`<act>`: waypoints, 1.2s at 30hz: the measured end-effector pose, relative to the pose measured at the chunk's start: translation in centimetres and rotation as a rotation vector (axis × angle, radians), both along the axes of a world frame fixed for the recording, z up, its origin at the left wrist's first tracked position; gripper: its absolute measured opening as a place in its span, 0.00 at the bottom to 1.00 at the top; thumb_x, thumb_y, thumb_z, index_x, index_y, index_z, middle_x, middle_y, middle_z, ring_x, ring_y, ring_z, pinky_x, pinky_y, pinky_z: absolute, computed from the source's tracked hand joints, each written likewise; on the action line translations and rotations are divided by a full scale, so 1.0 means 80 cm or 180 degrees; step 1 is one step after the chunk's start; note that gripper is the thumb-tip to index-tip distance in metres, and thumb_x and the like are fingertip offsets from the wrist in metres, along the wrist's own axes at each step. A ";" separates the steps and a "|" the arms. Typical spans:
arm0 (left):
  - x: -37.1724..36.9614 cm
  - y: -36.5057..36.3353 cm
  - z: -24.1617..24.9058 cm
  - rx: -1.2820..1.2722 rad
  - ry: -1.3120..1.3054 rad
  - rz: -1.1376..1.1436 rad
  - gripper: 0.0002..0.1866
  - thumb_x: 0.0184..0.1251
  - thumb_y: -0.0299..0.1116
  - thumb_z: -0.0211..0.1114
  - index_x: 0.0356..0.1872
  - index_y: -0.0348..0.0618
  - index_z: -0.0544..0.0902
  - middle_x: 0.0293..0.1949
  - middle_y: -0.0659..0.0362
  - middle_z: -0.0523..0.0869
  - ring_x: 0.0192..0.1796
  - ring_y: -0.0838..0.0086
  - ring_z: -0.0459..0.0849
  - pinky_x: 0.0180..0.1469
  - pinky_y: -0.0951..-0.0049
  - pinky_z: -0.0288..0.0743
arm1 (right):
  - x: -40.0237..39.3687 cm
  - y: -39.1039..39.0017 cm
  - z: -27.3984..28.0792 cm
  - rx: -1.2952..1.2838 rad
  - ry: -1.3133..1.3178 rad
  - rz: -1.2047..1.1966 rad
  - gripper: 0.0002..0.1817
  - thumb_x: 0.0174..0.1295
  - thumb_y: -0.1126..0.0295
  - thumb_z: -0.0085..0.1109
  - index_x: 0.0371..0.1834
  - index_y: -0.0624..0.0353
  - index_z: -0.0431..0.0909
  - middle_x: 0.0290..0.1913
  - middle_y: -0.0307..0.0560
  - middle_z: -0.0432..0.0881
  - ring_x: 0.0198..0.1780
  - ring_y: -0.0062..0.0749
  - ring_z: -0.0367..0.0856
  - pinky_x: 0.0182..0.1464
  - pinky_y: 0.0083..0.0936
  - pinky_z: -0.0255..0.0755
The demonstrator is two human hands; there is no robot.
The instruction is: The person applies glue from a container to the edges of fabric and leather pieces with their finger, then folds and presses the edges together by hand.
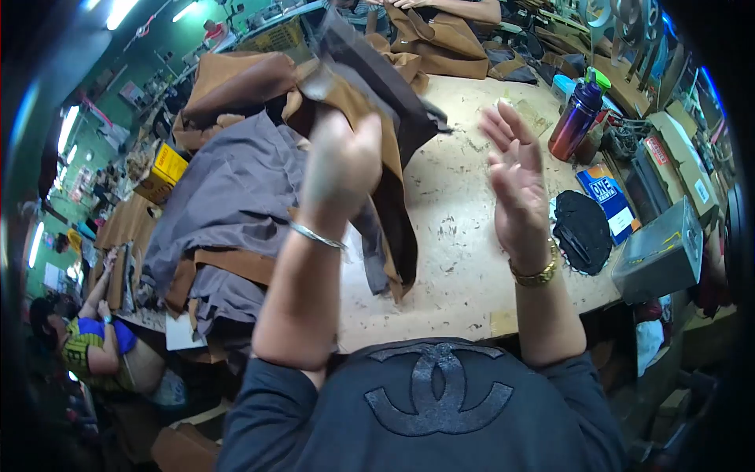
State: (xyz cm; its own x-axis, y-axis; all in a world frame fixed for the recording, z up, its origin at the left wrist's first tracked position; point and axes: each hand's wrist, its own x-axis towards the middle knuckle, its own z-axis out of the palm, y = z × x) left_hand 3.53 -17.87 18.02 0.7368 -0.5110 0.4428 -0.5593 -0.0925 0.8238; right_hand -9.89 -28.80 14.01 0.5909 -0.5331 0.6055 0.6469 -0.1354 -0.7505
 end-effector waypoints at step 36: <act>-0.012 -0.033 -0.020 -0.1594 0.3322 -0.2774 0.26 0.60 0.48 0.50 0.53 0.38 0.67 0.49 0.55 0.75 0.51 0.69 0.74 0.56 0.67 0.65 | 0.220 -0.070 0.148 -0.2181 0.1063 -0.1740 0.38 0.43 0.77 0.54 0.59 0.65 0.47 0.39 0.62 0.75 0.38 0.43 0.77 0.38 0.29 0.72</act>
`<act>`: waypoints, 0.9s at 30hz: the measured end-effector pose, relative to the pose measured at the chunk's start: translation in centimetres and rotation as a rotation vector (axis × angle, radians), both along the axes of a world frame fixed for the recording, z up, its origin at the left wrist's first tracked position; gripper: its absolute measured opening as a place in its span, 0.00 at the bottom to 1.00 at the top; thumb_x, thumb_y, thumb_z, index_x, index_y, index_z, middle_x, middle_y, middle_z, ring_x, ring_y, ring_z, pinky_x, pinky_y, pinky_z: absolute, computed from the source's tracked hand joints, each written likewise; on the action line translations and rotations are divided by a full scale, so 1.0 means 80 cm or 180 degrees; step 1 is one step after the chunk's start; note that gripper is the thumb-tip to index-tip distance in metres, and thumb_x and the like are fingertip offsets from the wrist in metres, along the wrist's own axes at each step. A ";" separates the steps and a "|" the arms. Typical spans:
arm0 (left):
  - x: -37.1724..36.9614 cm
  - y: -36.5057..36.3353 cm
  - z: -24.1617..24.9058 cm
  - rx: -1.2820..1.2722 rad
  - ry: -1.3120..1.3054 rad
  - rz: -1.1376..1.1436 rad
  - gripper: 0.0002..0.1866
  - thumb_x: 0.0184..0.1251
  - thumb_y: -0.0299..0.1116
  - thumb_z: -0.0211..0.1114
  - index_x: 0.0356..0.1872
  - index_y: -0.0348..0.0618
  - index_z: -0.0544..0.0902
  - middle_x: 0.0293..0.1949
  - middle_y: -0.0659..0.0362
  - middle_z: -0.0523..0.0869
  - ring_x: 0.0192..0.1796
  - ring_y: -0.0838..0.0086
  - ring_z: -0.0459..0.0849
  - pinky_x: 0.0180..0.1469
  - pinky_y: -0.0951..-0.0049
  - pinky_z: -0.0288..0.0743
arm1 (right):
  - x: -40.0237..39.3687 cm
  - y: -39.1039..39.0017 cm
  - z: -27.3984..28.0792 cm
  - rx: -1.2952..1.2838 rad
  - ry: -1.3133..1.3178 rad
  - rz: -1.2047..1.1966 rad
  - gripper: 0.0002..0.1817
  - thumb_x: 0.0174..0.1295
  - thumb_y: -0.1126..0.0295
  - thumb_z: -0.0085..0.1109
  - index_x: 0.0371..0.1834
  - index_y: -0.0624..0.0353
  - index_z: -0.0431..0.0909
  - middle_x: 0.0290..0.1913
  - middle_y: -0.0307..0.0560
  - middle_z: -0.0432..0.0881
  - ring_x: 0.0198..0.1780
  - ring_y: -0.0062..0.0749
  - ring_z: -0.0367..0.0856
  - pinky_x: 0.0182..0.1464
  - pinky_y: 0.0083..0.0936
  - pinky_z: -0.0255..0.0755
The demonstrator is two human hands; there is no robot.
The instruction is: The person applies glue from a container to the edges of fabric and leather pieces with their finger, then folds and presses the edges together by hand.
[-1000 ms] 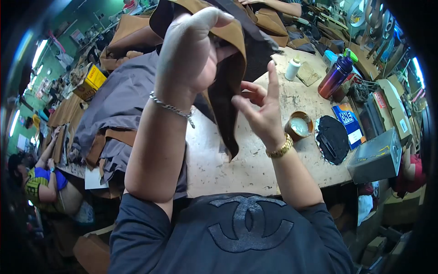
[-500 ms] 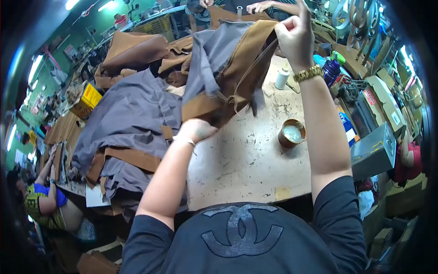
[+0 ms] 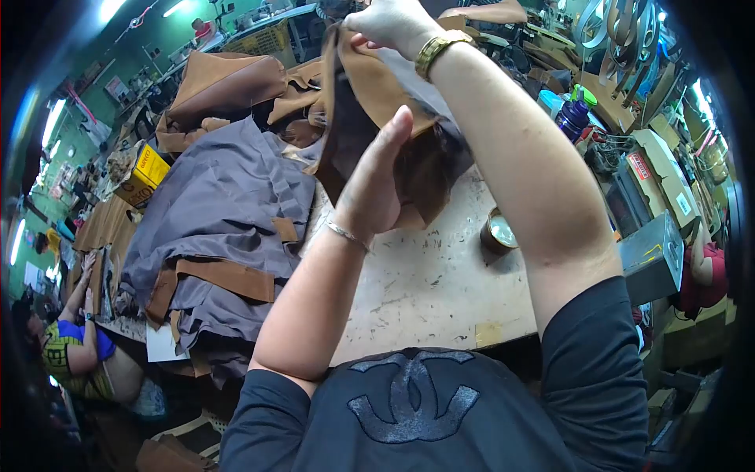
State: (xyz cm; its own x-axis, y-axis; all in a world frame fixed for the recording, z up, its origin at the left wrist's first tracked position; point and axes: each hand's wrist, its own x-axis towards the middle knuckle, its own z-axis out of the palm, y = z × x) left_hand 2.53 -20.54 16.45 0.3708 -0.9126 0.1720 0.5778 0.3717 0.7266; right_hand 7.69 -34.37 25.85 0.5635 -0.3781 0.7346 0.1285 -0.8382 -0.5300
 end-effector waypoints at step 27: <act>0.010 -0.012 -0.047 0.0042 0.0289 0.0231 0.22 0.64 0.46 0.45 0.52 0.41 0.67 0.50 0.58 0.74 0.53 0.67 0.71 0.56 0.65 0.62 | -0.315 -0.076 -0.266 -0.0176 0.3564 -0.0924 0.34 0.56 0.36 0.33 0.34 0.53 0.82 0.66 0.50 0.50 0.69 0.46 0.27 0.62 0.57 0.29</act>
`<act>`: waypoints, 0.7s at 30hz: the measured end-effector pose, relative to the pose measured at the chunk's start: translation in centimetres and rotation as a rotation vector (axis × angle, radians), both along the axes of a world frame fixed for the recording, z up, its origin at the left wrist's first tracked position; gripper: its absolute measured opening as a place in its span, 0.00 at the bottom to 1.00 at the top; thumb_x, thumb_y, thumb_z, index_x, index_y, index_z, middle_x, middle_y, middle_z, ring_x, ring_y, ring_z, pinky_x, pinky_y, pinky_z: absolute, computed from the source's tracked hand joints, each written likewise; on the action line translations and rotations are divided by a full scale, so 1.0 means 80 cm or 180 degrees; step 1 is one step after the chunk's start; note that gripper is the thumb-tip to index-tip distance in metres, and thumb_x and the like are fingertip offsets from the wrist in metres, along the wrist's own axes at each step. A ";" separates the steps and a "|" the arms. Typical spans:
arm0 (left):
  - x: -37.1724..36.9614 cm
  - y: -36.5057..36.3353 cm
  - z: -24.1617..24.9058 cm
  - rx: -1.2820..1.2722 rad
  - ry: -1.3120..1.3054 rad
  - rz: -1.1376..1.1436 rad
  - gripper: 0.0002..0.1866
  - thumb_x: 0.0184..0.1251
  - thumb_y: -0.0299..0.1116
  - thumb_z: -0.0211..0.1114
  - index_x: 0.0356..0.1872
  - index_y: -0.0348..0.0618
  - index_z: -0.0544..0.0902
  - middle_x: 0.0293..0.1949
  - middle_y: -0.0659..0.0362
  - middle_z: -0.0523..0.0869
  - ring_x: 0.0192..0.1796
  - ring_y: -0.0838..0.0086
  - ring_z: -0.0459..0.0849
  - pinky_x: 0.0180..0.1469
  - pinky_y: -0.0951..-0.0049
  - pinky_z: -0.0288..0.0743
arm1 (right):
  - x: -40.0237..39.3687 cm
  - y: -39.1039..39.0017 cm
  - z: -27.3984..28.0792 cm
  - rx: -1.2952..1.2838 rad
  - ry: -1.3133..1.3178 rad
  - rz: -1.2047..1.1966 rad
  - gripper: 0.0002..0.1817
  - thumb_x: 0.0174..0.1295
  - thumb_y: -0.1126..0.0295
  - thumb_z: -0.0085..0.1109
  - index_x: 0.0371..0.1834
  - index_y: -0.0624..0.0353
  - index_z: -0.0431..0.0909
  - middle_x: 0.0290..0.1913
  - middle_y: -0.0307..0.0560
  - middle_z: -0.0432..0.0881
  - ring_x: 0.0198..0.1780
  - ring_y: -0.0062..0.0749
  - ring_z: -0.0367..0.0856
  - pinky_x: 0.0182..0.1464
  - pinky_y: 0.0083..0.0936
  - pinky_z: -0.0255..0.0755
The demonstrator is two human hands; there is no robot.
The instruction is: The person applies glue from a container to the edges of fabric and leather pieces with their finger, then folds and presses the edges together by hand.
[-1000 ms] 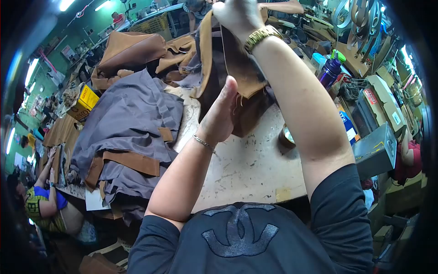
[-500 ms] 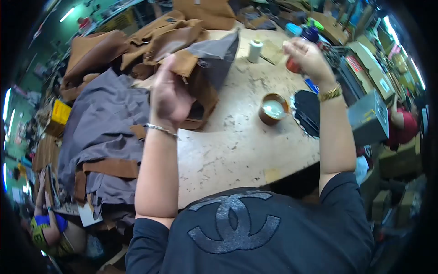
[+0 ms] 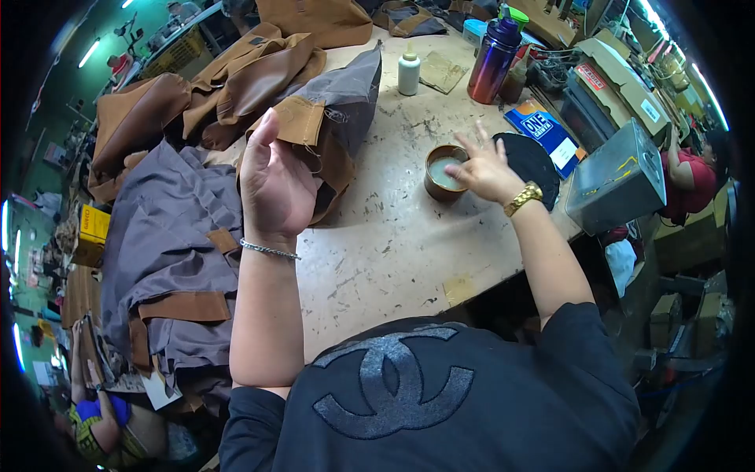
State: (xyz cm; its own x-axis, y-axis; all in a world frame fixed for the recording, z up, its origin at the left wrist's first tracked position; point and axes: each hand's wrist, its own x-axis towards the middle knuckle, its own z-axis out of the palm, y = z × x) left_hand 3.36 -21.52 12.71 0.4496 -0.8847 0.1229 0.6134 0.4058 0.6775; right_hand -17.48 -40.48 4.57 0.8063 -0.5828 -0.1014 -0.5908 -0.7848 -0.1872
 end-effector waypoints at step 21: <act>-0.045 -0.004 -0.013 0.0057 -0.0324 -0.0065 0.07 0.52 0.25 0.56 0.34 0.38 0.74 0.30 0.64 0.76 0.36 0.79 0.73 0.43 0.80 0.64 | -0.024 0.085 0.101 0.1788 -0.4879 0.0342 0.22 0.51 0.74 0.59 0.50 0.63 0.68 0.49 0.46 0.72 0.49 0.25 0.70 0.49 0.17 0.64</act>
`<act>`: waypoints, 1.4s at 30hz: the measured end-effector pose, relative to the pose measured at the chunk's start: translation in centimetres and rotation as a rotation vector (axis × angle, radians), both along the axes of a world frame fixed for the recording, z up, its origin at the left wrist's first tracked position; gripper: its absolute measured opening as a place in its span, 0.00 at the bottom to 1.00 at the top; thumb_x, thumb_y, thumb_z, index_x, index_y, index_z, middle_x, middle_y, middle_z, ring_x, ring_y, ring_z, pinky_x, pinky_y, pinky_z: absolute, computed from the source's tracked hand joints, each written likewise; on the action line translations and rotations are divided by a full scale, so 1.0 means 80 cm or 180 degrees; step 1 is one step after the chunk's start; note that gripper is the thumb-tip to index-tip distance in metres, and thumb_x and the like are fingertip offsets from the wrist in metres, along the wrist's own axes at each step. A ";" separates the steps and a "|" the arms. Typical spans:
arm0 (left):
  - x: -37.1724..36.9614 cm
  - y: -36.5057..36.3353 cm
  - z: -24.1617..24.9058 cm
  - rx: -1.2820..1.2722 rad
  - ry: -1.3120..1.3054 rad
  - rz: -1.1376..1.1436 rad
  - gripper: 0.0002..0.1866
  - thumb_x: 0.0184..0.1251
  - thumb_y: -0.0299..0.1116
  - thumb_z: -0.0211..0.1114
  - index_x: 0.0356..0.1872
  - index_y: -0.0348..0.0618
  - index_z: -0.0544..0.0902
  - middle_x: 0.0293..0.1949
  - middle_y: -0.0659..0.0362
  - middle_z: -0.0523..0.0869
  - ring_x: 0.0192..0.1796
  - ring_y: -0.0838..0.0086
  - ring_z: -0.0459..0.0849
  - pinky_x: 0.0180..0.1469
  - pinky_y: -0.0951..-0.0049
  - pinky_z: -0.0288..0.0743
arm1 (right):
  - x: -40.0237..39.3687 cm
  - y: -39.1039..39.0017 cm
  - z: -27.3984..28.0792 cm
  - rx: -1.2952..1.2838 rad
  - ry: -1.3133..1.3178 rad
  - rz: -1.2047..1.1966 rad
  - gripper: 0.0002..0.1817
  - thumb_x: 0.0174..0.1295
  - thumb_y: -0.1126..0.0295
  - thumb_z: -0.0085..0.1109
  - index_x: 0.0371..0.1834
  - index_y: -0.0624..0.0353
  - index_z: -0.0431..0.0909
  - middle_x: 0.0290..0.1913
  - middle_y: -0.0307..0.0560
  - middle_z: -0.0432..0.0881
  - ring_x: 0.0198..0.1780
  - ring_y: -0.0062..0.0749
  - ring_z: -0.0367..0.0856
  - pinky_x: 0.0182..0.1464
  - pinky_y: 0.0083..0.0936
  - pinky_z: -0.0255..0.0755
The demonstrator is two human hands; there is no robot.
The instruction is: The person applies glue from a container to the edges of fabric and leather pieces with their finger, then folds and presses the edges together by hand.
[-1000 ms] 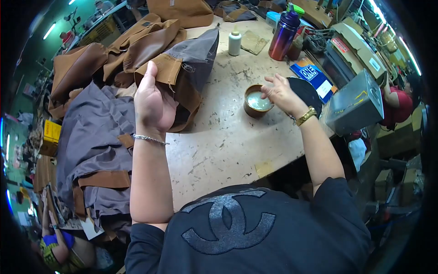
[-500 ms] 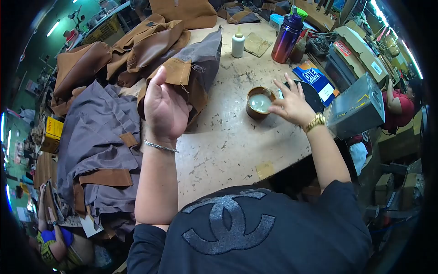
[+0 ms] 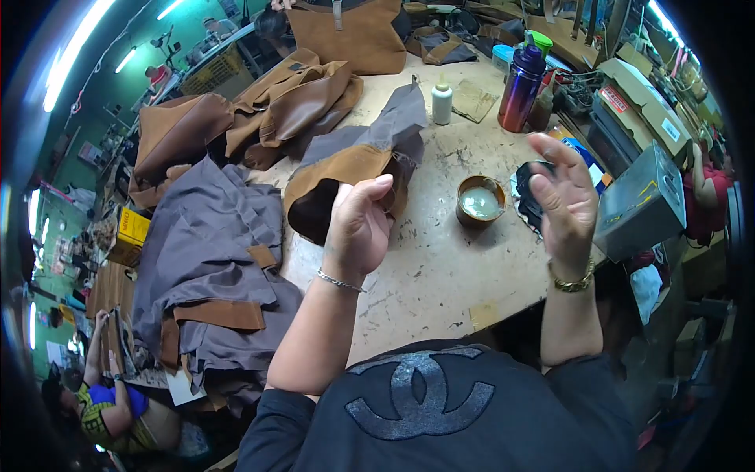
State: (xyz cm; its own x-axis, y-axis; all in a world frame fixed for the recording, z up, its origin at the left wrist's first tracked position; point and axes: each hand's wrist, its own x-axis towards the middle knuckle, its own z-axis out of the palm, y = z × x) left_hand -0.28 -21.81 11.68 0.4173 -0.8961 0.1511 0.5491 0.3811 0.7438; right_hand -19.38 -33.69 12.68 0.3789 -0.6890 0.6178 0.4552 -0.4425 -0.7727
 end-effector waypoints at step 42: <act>-0.012 0.008 0.005 0.0886 -0.1025 0.0014 0.16 0.57 0.35 0.56 0.42 0.32 0.74 0.37 0.56 0.79 0.39 0.78 0.78 0.41 0.80 0.72 | 0.125 0.055 -0.033 0.0145 -0.0154 0.0553 0.47 0.44 0.89 0.53 0.65 0.47 0.40 0.38 0.44 0.63 0.35 0.21 0.74 0.38 0.17 0.75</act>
